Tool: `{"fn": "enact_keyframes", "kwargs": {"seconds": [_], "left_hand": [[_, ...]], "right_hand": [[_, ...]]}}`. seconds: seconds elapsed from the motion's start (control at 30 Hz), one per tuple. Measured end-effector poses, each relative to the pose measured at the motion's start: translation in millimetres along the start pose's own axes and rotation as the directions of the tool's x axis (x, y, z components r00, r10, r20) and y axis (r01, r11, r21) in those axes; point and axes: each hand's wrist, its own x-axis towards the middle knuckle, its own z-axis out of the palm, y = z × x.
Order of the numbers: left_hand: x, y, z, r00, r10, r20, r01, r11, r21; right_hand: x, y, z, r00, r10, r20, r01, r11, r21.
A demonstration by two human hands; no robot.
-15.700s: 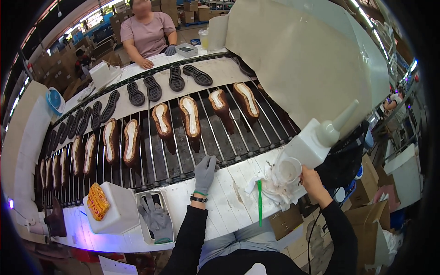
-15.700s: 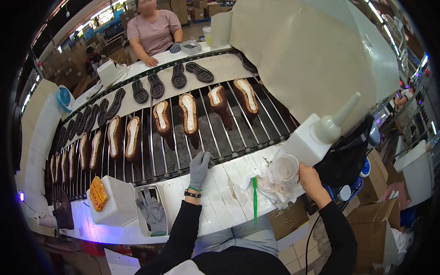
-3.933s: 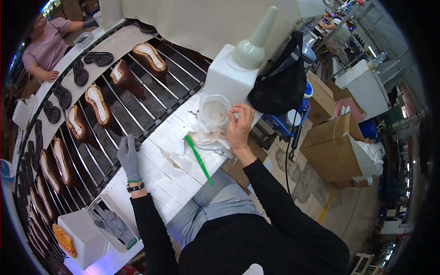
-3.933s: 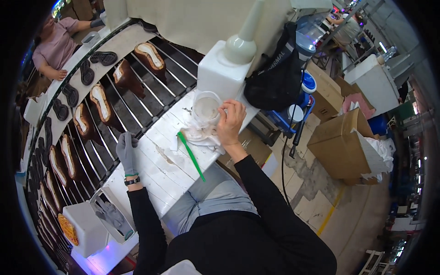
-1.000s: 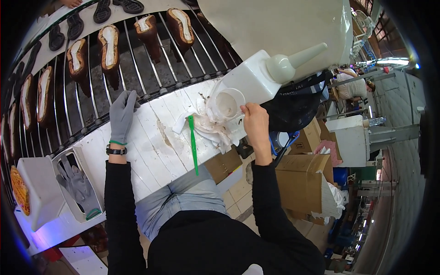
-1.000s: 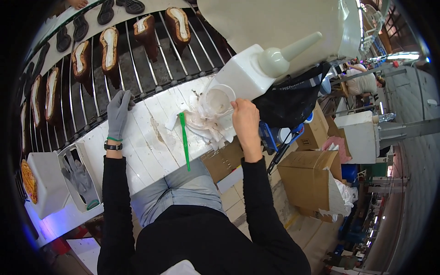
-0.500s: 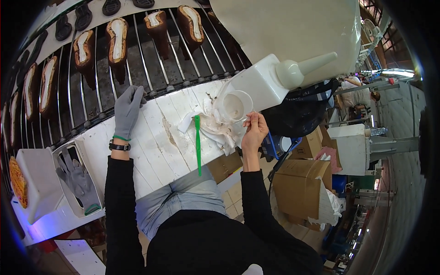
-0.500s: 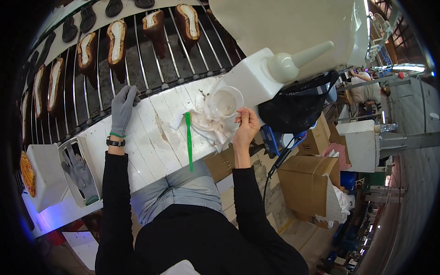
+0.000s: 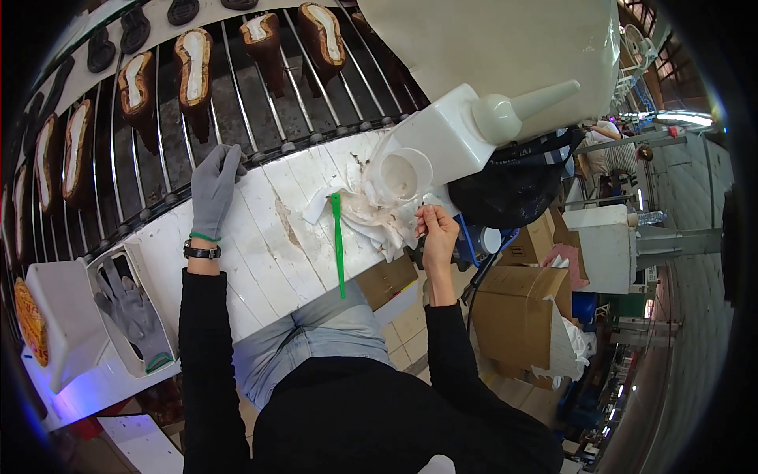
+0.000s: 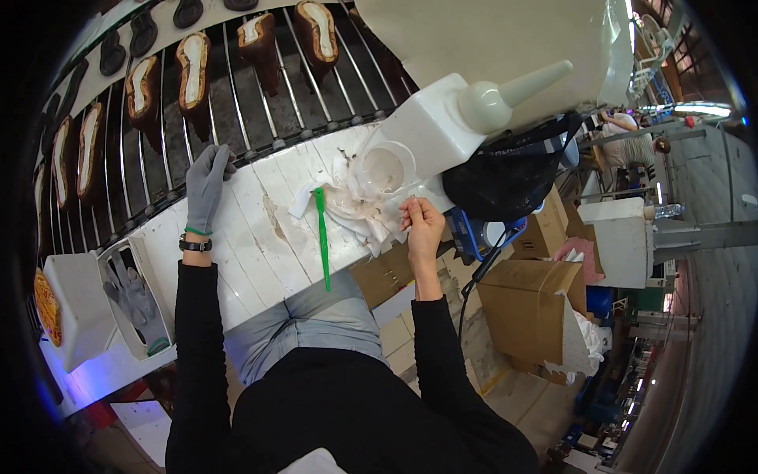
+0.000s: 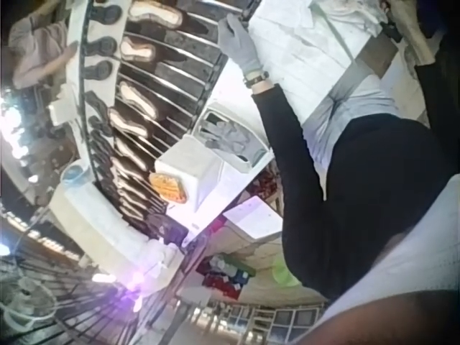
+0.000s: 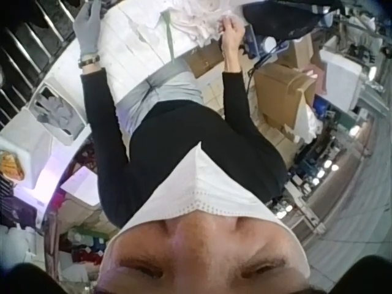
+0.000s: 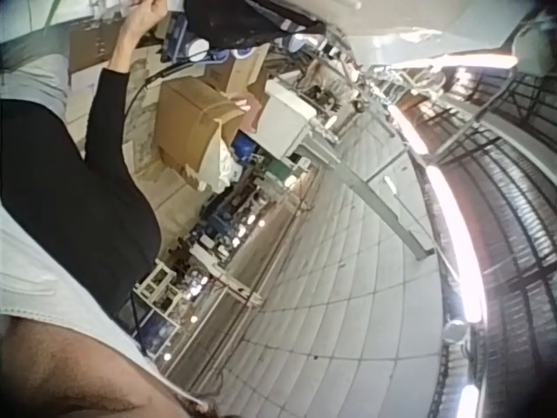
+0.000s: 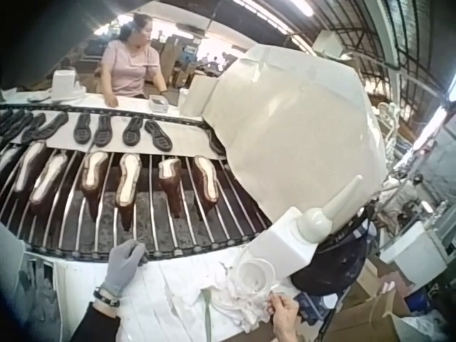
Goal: The recorder applies adhesive to the edges of shoe insoles using a small brush after taking them from a conveyor belt.
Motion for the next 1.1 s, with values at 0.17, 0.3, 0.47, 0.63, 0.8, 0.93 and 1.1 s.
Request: {"fn": "enact_keyframes", "kwargs": {"seconds": [0.17,0.3,0.47,0.63,0.8,0.93,1.1], "left_hand": [[0.3,-4.2,2.3,1.000,0.004,0.005,-0.004,1.000,-0.025],[0.4,-2.1,1.8,1.000,0.008,0.012,-0.008,1.000,-0.005],[0.1,-2.7,1.7,1.000,0.017,0.001,-0.017,1.000,0.002],[0.5,-3.8,1.9,1.000,0.003,-0.012,-0.003,1.000,0.021],[0.6,-3.3,1.1,1.000,-0.005,-0.007,0.006,0.999,0.048],[1.3,-2.2,1.3,1.000,-0.022,0.003,0.022,0.999,0.040],[2.0,-4.4,3.0,1.000,-0.010,0.004,0.010,1.000,0.027]], "right_hand": [[-0.5,-1.9,-5.4,0.993,0.109,-0.038,-0.108,0.993,0.048],[17.6,-21.5,6.0,0.947,-0.291,-0.133,0.247,0.929,-0.275],[28.0,-23.4,23.1,0.980,-0.178,-0.090,0.189,0.974,0.128],[17.1,-10.5,30.1,0.995,0.088,-0.057,-0.058,0.918,0.392],[7.1,-12.0,26.5,0.953,0.294,0.070,-0.292,0.836,0.465],[7.6,-11.0,15.2,0.956,0.284,0.069,-0.283,0.838,0.467],[16.7,-24.3,15.0,0.989,0.028,-0.144,-0.060,0.973,-0.224]]}}
